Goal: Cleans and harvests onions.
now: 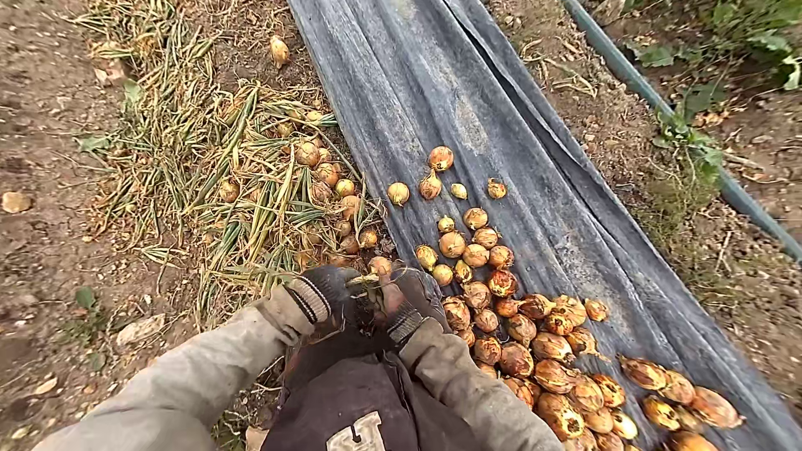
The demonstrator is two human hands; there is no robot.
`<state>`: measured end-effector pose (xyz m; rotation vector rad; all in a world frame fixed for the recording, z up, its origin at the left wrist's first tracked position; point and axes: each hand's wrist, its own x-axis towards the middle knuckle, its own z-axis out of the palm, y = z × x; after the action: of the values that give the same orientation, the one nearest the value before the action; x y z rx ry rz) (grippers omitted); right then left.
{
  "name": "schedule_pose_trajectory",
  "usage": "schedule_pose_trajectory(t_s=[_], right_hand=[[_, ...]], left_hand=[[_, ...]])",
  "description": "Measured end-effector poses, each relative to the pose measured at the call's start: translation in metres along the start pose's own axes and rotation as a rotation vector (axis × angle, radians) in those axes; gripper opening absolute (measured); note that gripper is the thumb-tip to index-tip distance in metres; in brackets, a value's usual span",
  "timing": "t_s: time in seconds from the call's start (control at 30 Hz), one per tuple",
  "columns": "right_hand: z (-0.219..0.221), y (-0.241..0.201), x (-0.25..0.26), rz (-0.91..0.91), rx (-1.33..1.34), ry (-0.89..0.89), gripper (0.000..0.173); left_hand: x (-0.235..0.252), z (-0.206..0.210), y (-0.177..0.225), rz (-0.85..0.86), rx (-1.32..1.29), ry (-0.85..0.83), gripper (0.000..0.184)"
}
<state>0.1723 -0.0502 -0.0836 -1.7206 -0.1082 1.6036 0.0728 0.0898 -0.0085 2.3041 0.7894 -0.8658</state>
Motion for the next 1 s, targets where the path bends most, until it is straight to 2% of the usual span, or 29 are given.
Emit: schedule_pose_trajectory(t_s=[0.07, 0.17, 0.23, 0.33, 0.37, 0.4, 0.43, 0.47, 0.5, 0.53, 0.57, 0.6, 0.63, 0.7, 0.77, 0.87, 0.9, 0.97, 1.0], right_hand=[[-0.028, -0.011, -0.007, -0.037, 0.111, 0.025, 0.068], [-0.062, -0.018, -0.017, -0.242, 0.062, 0.225, 0.063], [-0.082, -0.02, -0.02, -0.302, -0.209, 0.239, 0.061], [-0.086, -0.025, -0.03, -0.258, -0.624, 0.093, 0.083], [-0.08, -0.024, -0.033, -0.233, -0.684, 0.031, 0.084], [-0.075, -0.021, -0.035, -0.211, -0.718, -0.03, 0.083], [-0.071, -0.018, -0.037, -0.187, -0.729, -0.084, 0.08], [-0.067, -0.015, -0.039, -0.16, -0.713, -0.122, 0.076], [-0.065, -0.01, -0.039, -0.138, -0.688, -0.144, 0.073], [-0.064, -0.004, -0.036, -0.125, -0.655, -0.156, 0.071], [-0.064, 0.002, -0.033, -0.114, -0.624, -0.159, 0.07], [-0.063, 0.007, -0.029, -0.103, -0.592, -0.152, 0.07], [-0.062, 0.009, -0.026, -0.095, -0.559, -0.133, 0.069], [-0.058, 0.009, -0.022, -0.083, -0.497, -0.092, 0.066], [-0.047, 0.002, -0.02, -0.079, -0.425, -0.067, 0.061], [-0.025, -0.016, -0.027, -0.11, -0.391, -0.131, 0.06], [-0.016, -0.024, -0.032, -0.163, -0.388, -0.173, 0.06], [0.001, -0.034, -0.043, -0.342, -0.368, -0.268, 0.061], [0.008, -0.037, -0.05, -0.45, -0.339, -0.291, 0.067]], left_hand=[[0.05, -0.015, -0.006, -0.007, 0.076, 0.126, 0.029], [0.137, -0.042, -0.037, -0.145, 0.163, 0.252, 0.034], [0.184, -0.054, -0.05, -0.213, 0.174, 0.216, 0.046], [0.23, -0.04, -0.054, -0.341, 0.133, 0.237, 0.051], [0.233, -0.036, -0.05, -0.393, 0.097, 0.286, 0.05], [0.226, -0.036, -0.043, -0.426, 0.048, 0.338, 0.049], [0.205, -0.051, -0.032, -0.439, -0.037, 0.313, 0.046], [0.175, -0.09, -0.021, -0.438, -0.1, 0.005, 0.051], [0.158, -0.112, -0.017, -0.434, -0.114, -0.156, 0.052], [0.151, -0.115, -0.02, -0.429, -0.103, -0.158, 0.05], [0.152, -0.098, -0.031, -0.435, -0.09, -0.002, 0.044], [0.161, -0.068, -0.052, -0.423, -0.063, 0.262, 0.038], [0.161, -0.056, -0.071, -0.401, -0.053, 0.351, 0.038], [0.12, -0.053, -0.097, -0.347, -0.139, 0.374, 0.039], [0.058, -0.042, -0.109, -0.328, -0.325, 0.457, 0.035], [-0.043, -0.028, -0.085, -0.361, -0.704, 0.567, 0.026], [-0.074, -0.026, -0.072, -0.375, -0.776, 0.559, 0.027], [-0.12, 0.002, -0.056, -0.292, -0.769, 0.705, 0.033], [-0.136, 0.016, -0.048, -0.222, -0.846, 0.769, 0.032]])
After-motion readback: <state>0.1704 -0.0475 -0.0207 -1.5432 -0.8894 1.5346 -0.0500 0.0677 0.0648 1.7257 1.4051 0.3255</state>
